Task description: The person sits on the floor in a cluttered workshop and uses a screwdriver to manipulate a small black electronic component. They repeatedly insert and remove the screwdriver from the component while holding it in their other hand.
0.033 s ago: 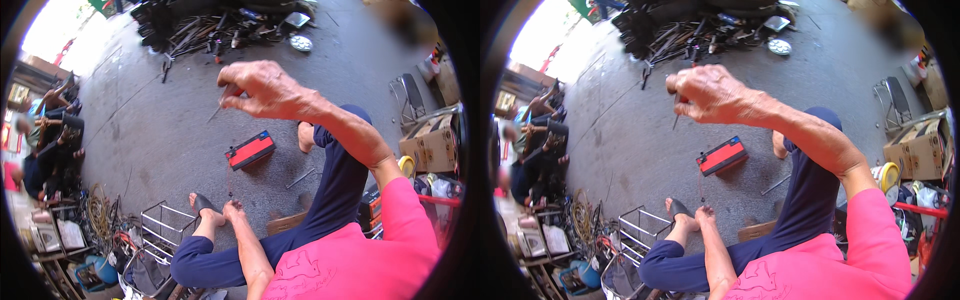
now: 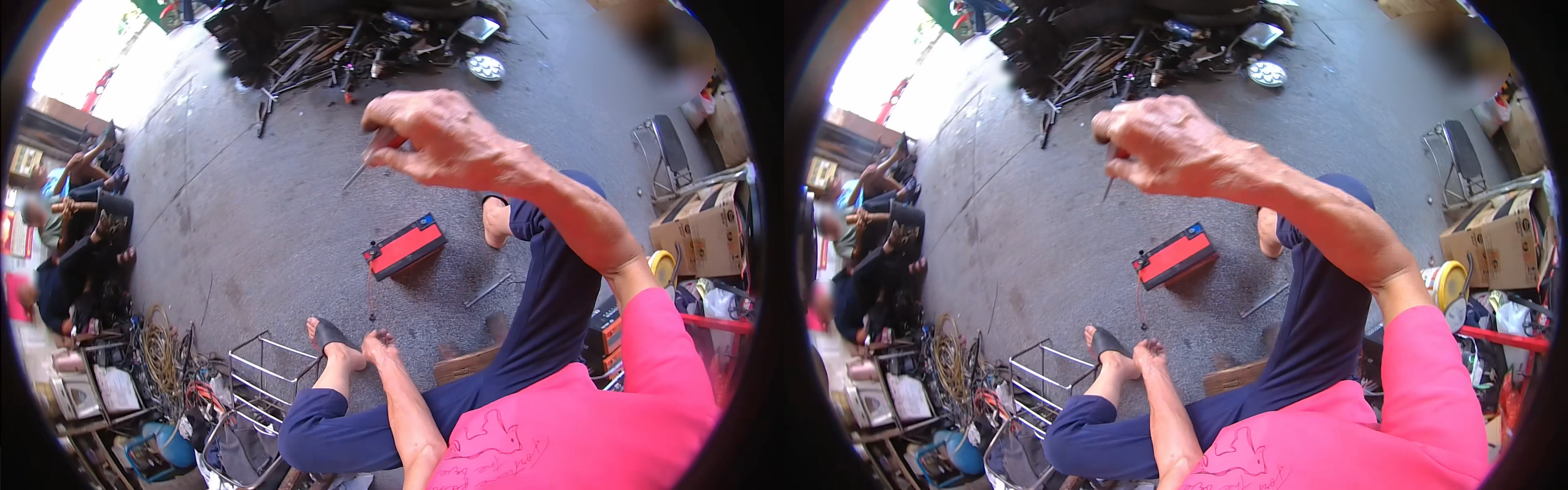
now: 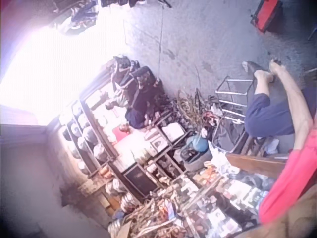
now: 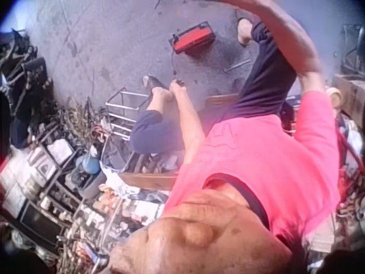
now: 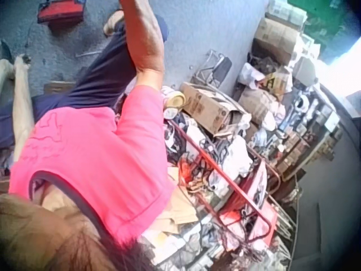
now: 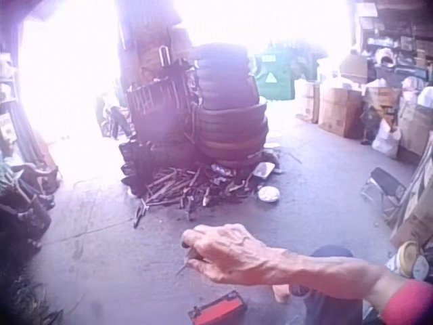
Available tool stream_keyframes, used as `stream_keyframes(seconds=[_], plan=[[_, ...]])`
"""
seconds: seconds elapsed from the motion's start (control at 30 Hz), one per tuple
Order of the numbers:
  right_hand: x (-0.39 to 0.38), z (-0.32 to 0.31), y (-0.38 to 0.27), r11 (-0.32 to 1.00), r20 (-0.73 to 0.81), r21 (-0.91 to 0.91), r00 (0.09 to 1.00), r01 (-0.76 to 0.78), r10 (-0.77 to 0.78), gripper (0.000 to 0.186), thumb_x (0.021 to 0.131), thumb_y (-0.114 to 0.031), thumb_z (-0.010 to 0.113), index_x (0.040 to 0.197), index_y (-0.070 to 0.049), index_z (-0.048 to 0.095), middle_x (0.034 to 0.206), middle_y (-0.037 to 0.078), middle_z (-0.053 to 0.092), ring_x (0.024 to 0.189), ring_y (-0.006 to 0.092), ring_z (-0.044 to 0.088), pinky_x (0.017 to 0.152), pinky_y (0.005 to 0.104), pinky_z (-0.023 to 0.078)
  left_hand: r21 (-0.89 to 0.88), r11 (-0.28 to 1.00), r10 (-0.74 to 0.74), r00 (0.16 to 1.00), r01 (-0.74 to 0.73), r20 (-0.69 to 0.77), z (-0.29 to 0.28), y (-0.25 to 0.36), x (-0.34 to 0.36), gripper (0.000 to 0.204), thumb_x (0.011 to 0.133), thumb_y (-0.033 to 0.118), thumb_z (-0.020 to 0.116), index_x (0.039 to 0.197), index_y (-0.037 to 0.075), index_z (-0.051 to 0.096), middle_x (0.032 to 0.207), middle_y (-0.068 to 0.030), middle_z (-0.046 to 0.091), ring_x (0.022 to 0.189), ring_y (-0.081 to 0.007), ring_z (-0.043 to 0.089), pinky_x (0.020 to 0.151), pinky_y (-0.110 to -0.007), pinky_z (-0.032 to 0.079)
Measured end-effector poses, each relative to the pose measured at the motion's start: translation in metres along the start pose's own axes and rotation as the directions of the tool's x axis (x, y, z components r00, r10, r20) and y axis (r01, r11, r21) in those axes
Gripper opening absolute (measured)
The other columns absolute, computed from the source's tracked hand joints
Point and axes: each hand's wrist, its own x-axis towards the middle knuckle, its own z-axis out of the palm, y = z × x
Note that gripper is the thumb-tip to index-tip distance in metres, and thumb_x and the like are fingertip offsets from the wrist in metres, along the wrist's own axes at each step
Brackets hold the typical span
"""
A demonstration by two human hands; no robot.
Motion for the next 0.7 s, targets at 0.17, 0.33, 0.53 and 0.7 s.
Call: stream_keyframes(seconds=[0.17, 0.33, 0.53, 0.7], plan=[[-0.039, -0.04, 0.031, 0.93, 0.108, -0.335, 0.975, -0.15, 0.196, 0.019, 0.074, -0.012, 0.06, 0.087, -0.001, 0.052, 0.078, 0.014, 0.058, 0.08, 0.0313, 0.06, 0.068, 0.0414, 0.047, 0.168, 0.985, -0.048, 0.994, 0.03, 0.101, -0.014, 0.043, 0.017, 0.011, 0.076, 0.008, 0.051, 0.086, 0.006, 0.048, 0.067, -0.0079, 0.051, 0.06, -0.0201, 0.052, 0.047, -0.032, 0.042], [-0.099, -0.062, 0.066, 0.891, 0.347, -0.315, 0.835, -0.326, 0.428, 0.017, 0.071, -0.011, 0.062, 0.081, -0.003, 0.051, 0.076, 0.012, 0.058, 0.073, 0.0307, 0.06, 0.064, 0.0401, 0.046, 0.151, 0.818, 0.497, 0.814, -0.555, 0.3, 0.097, 0.073, -0.066, 0.02, 0.078, 0.009, 0.055, 0.098, 0.003, 0.054, 0.074, -0.0067, 0.056, 0.072, -0.0173, 0.056, 0.061, -0.029, 0.044], [-0.107, -0.051, 0.074, 0.9, 0.493, -0.34, 0.764, -0.272, 0.416, 0.01, 0.072, -0.01, 0.058, 0.08, -0.004, 0.053, 0.074, 0.009, 0.056, 0.064, 0.0242, 0.06, 0.055, 0.0356, 0.045, 0.244, 0.705, 0.433, 0.677, -0.666, 0.595, 0.244, 0.088, -0.076, 0.018, 0.082, 0.009, 0.057, 0.096, -0.002, 0.057, 0.078, -0.0069, 0.06, 0.068, -0.014, 0.058, 0.056, -0.025, 0.045], [-0.095, -0.06, 0.071, 0.899, 0.591, -0.377, 0.689, -0.224, 0.42, 0.019, 0.061, -0.011, 0.058, 0.077, -0.001, 0.058, 0.064, 0.005, 0.051, 0.053, 0.014, 0.053, 0.048, 0.0268, 0.04, 0.432, 0.401, 0.234, 0.546, -0.808, 0.804, 0.352, 0.04, -0.012, 0.021, 0.079, 0.008, 0.057, 0.096, -0.004, 0.059, 0.076, -0.0083, 0.061, 0.064, -0.0125, 0.059, 0.054, -0.026, 0.046]])
